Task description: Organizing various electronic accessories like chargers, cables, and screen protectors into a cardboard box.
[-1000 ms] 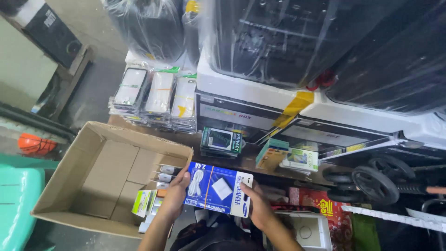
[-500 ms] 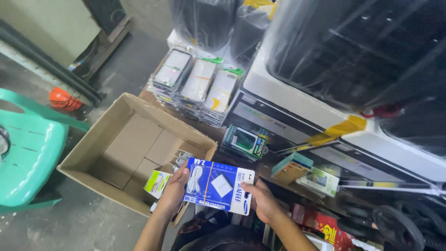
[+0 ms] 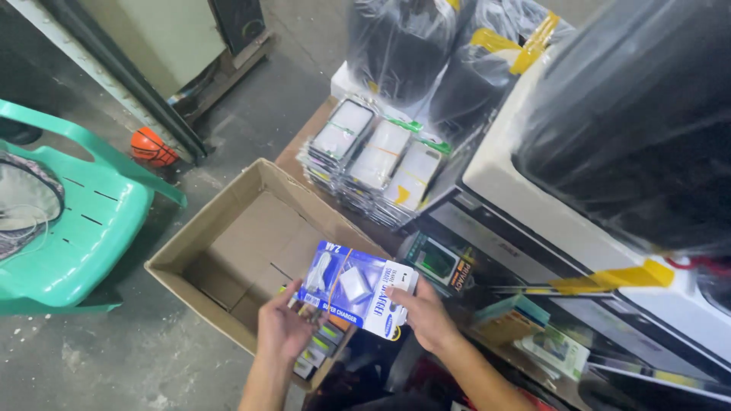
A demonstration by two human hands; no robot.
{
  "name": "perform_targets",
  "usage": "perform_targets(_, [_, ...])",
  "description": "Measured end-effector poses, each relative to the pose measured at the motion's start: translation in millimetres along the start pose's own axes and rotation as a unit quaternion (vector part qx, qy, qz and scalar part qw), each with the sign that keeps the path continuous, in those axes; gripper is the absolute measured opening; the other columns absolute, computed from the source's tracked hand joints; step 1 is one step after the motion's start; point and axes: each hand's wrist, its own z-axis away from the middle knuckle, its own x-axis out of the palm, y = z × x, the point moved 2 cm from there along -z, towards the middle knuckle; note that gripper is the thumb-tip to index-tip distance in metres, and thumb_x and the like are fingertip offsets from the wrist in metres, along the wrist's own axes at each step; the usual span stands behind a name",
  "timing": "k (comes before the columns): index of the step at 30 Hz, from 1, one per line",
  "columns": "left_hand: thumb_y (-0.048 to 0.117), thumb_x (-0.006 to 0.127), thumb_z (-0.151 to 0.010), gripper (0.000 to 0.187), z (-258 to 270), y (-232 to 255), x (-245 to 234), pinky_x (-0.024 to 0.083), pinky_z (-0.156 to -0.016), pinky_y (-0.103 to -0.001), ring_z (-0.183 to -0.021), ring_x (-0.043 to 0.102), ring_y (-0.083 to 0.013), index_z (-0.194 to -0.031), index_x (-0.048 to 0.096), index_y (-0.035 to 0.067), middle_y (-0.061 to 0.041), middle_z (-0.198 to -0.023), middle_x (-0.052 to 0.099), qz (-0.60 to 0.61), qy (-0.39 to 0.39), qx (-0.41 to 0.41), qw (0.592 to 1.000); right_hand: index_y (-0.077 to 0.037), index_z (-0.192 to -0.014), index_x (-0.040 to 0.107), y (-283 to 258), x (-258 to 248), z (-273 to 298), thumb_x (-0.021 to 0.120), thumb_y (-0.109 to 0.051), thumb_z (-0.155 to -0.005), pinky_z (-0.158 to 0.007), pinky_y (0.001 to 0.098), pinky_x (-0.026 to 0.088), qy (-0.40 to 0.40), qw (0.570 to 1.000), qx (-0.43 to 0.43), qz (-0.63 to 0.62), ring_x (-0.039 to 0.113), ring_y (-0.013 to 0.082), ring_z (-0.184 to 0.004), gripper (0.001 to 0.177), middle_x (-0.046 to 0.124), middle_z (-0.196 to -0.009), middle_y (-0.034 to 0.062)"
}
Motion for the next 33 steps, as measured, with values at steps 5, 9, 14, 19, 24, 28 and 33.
perform_targets(5, [0.023,0.057,-0.094,0.026,-23.9,10.5,9.1,0.050,-0.089,-0.056,-0.097,0.065,-0.0310,-0.116,0.053,0.011,-0.011,-0.103,0.060,0.032,-0.034,-0.038,0.998,-0.003,-0.119,0.054,-9.5,43.2,-35.9,0.074,-0.009,-0.084,-0.076,0.0309,0.057,-0.009,0.975,-0.129,0.179,0.067,0.0126,-0.087,0.042,0.070,-0.099,0.0051])
perform_targets(9, [-0.006,0.059,-0.104,0.038,-180.1,20.8,-79.4,0.043,-0.081,-0.042,-0.094,0.057,-0.0215,-0.139,0.051,0.005,-0.011,-0.116,0.061,0.020,-0.230,0.140,0.963,-0.002,-0.114,0.063,-15.3,74.9,-73.0,0.079,-0.010,-0.078,-0.077,0.0290,0.056,-0.048,0.904,-0.198,0.377,0.069,0.0126,-0.088,0.040,0.073,-0.096,0.0085])
perform_targets(14, [-0.005,0.048,-0.090,0.047,-140.3,97.9,2.4,0.054,-0.080,-0.050,-0.100,0.066,-0.0224,-0.132,0.048,0.016,-0.001,-0.115,0.067,-0.070,-0.051,0.095,0.992,-0.006,-0.117,0.064,-12.7,123.9,-125.5,0.072,-0.011,-0.085,-0.076,0.0362,0.057,-0.039,0.900,-0.011,0.433,0.073,0.0220,-0.084,0.033,0.076,-0.094,0.0105])
perform_targets(19, [0.001,0.050,-0.086,0.044,-227.9,115.9,-37.6,0.051,-0.089,-0.054,-0.101,0.067,-0.0281,-0.128,0.056,0.011,-0.008,-0.110,0.070,-0.059,-0.078,0.075,0.992,-0.009,-0.123,0.062,27.1,143.4,-168.6,0.064,-0.011,-0.091,-0.075,0.0450,0.057,-0.007,0.912,0.080,0.403,0.073,0.0353,-0.081,0.032,0.074,-0.092,0.0192])
perform_targets(24, [0.008,0.054,-0.081,0.039,-281.4,132.1,-48.4,0.053,-0.096,-0.054,-0.102,0.068,-0.0311,-0.119,0.063,0.007,-0.011,-0.107,0.072,0.009,-0.115,0.084,0.990,-0.006,-0.124,0.063,68.7,137.8,-225.8,0.068,-0.005,-0.084,-0.087,0.0393,0.055,-0.009,0.897,-0.128,0.423,0.072,0.0323,-0.099,0.040,0.072,-0.110,0.0192])
perform_targets(28, [0.005,0.053,-0.082,0.036,-299.3,141.3,-44.3,0.052,-0.086,-0.056,-0.098,0.066,-0.0280,-0.116,0.059,0.014,-0.005,-0.103,0.069,-0.037,-0.048,0.097,0.993,-0.009,-0.131,0.063,85.4,129.9,-251.8,0.070,-0.004,-0.084,-0.092,0.0395,0.053,0.030,0.878,-0.131,0.458,0.069,0.0329,-0.104,0.048,0.071,-0.112,0.0185])
perform_targets(33, [0.018,0.059,-0.097,0.025,-291.0,141.2,-23.3,0.051,-0.072,-0.042,-0.080,0.060,-0.0189,-0.121,0.061,0.025,0.001,-0.097,0.066,-0.047,-0.014,0.148,0.988,-0.010,-0.156,0.023,130.4,109.0,-273.6,0.069,-0.001,-0.078,-0.097,0.0380,0.057,-0.007,0.946,-0.015,0.323,0.064,0.0265,-0.121,0.091,0.050,-0.141,0.0149])
